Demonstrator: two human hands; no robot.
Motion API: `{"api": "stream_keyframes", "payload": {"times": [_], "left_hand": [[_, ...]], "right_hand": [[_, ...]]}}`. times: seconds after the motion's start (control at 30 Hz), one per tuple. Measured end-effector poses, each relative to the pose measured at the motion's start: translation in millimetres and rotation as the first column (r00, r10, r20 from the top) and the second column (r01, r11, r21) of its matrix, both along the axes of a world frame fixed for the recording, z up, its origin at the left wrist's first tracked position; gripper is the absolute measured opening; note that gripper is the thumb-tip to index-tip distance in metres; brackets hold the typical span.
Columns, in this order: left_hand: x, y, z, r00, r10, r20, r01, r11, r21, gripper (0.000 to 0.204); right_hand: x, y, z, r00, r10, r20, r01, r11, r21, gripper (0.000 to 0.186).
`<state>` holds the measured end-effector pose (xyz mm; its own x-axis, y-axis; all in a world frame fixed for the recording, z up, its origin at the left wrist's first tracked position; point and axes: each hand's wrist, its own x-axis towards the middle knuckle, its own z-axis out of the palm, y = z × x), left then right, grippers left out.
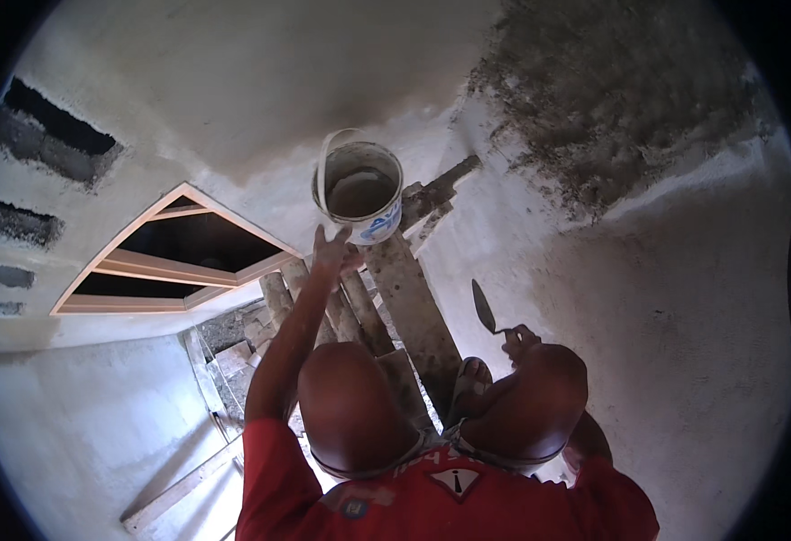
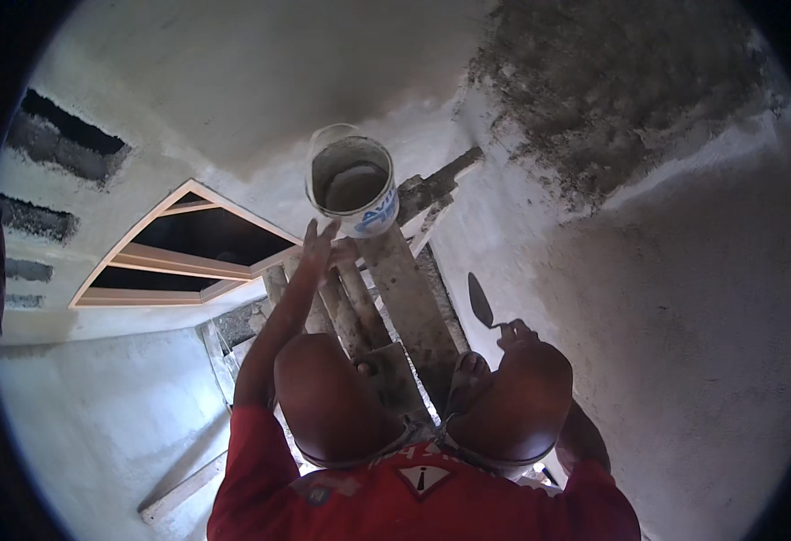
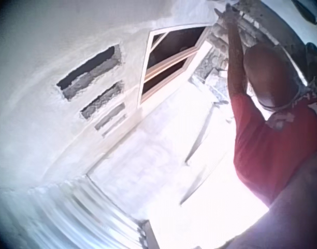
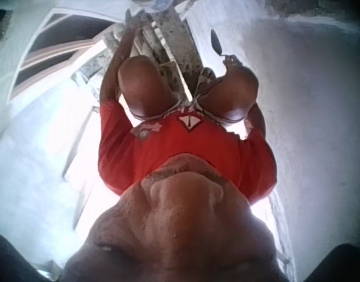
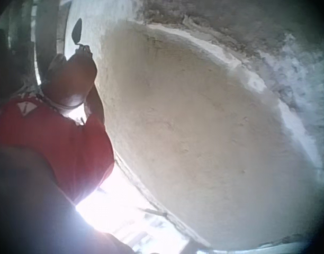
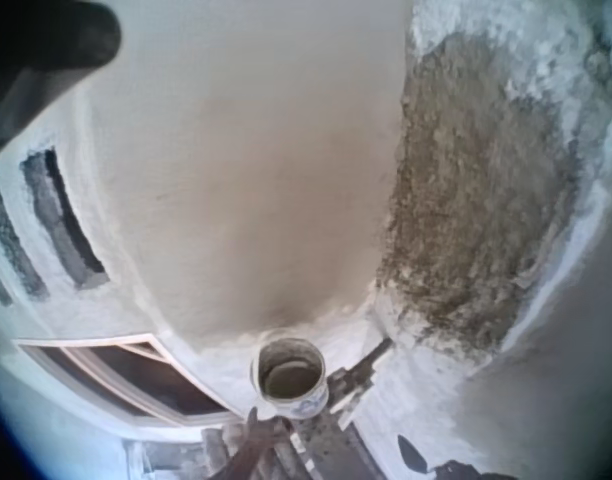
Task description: The person applies plaster to an interior wall using a trowel, scooping material from a bucket and smoothing it over the surface.
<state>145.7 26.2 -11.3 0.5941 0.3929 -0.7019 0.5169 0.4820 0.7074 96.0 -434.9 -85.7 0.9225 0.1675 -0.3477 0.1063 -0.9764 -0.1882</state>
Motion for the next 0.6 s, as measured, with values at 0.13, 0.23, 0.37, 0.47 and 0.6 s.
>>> {"api": "stream_keyframes", "payload": {"times": [0.13, 0.23, 0.37, 0.47, 0.6], "left_hand": [[-90.6, 26.1, -111.2, 0.954, -0.254, -0.159, 0.274, 0.526, 0.805, 0.079], [-129.3, 18.5, -135.5, 0.779, -0.169, -0.603, 0.618, 0.368, 0.695, 0.086], [-182.4, 20.2, -157.8, 0.703, -0.024, -0.711, 0.664, 0.380, 0.644, 0.080], [-196.4, 18.8, -195.9, 0.650, 0.010, -0.760, 0.725, 0.291, 0.624, 0.090], [-203.4, 6.4, -194.8, 0.741, 0.016, -0.671, 0.659, 0.174, 0.732, 0.099]], "right_hand": [[33.9, 10.9, 16.5, 0.989, 0.022, 0.143, -0.040, 0.991, 0.125, 0.035], [58.7, 18.7, 61.4, 0.751, -0.436, -0.496, 0.630, 0.698, 0.340, 0.035], [68.6, -10.8, 33.4, 0.930, -0.280, -0.239, 0.358, 0.838, 0.412, 0.032], [76.8, 6.8, 65.8, 0.856, -0.325, -0.402, 0.495, 0.739, 0.457, 0.030], [125.8, -5.1, 19.3, 0.898, -0.314, -0.308, 0.412, 0.845, 0.341, 0.030]]}}
